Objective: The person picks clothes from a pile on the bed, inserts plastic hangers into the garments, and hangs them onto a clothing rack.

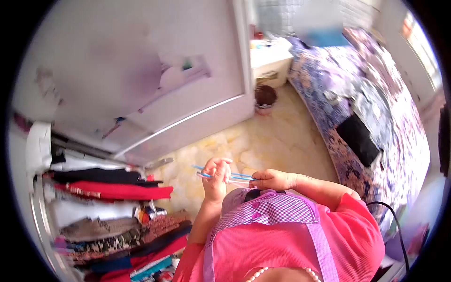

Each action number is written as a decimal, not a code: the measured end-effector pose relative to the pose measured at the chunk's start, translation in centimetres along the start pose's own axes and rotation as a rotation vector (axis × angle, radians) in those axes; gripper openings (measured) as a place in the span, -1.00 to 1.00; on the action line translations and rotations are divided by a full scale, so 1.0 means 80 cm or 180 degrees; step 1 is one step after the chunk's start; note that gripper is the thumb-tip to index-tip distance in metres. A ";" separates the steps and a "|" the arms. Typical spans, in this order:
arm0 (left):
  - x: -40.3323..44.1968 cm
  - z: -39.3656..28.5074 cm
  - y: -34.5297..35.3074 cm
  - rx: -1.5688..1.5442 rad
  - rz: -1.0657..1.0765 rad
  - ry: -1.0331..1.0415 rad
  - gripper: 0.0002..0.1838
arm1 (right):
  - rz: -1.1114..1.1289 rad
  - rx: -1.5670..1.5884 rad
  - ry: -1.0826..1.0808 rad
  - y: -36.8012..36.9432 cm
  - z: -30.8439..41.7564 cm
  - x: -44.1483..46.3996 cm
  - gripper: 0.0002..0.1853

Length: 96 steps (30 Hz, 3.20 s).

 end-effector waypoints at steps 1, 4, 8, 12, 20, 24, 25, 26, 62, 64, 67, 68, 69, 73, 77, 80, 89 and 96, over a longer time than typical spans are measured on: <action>0.016 0.021 0.029 -0.0325 0.0039 -0.0112 -0.78 | -0.0412 0.0012 -0.0147 -0.022 -0.010 -0.028 -0.70; 0.051 0.086 0.118 -0.0729 0.0081 -0.0294 -0.76 | -0.1292 0.0219 -0.0263 -0.074 -0.050 -0.108 -0.72; 0.071 0.127 0.231 -0.0488 0.0890 -0.0214 -0.77 | -0.1956 0.0830 -0.0140 -0.118 -0.087 -0.194 -0.72; 0.099 0.169 0.315 -0.0041 0.1222 -0.0348 -0.70 | -0.2367 0.1535 -0.0248 -0.146 -0.099 -0.250 -0.71; 0.195 0.269 0.452 -0.0218 0.1601 -0.0848 -0.63 | -0.2906 0.2054 -0.0428 -0.267 -0.141 -0.329 -0.73; 0.260 0.299 0.515 -0.0257 0.1387 -0.1020 -0.63 | -0.3017 0.2076 -0.0392 -0.350 -0.148 -0.357 -0.74; 0.276 0.308 0.527 -0.0262 0.1365 -0.1064 -0.63 | -0.3030 0.2100 -0.0424 -0.371 -0.149 -0.361 -0.74; 0.292 0.314 0.543 -0.0242 0.1386 -0.1138 -0.63 | -0.3039 0.1993 -0.0381 -0.393 -0.147 -0.368 -0.73; 0.363 0.607 0.933 0.2332 0.1707 -0.1981 -0.74 | -0.5883 -0.1541 0.2436 -1.067 -0.711 -1.011 -0.44; 0.369 0.618 0.938 0.2454 0.1630 -0.2016 -0.74 | -0.5947 -0.1782 0.3019 -1.092 -0.709 -1.033 -0.43; 0.373 0.632 0.935 0.2530 0.1563 -0.2064 -0.75 | -0.5872 -0.1978 0.3256 -1.129 -0.740 -1.045 -0.42; 0.375 0.635 0.935 0.2547 0.1558 -0.2049 -0.75 | -0.5671 -0.1864 0.3325 -1.142 -0.752 -1.046 -0.43; 0.376 0.637 0.936 0.2559 0.1555 -0.2028 -0.75 | -0.5475 -0.1759 0.3387 -1.153 -0.759 -1.047 -0.44; 0.375 0.645 0.928 0.2522 0.1448 -0.2246 -0.76 | -0.4689 -0.1107 0.3709 -1.175 -0.761 -1.042 -0.48; 0.373 0.643 0.924 0.2590 0.1429 -0.2244 -0.76 | -0.4448 -0.1011 0.3733 -1.181 -0.727 -1.037 -0.54; 0.375 0.637 0.925 0.2623 0.1383 -0.2174 -0.76 | -0.4404 -0.1019 0.3422 -1.171 -0.699 -1.034 -0.57; 0.372 0.603 0.922 0.2318 0.1319 -0.1918 -0.78 | -0.5880 -0.1942 0.2045 -1.061 -0.590 -1.015 -0.55; 0.364 0.566 0.924 0.2334 0.1392 -0.1578 -0.79 | -0.5087 -0.1179 0.1541 -0.899 -0.516 -0.912 -0.59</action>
Point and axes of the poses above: each hand's wrist, its own x-axis towards the middle knuckle, its own y-axis out of the palm, z = x × y, the point moved 6 cm from there along x, towards the middle knuckle, and after that the axes turned 4 degrees about -y, right-handed, at the moved point
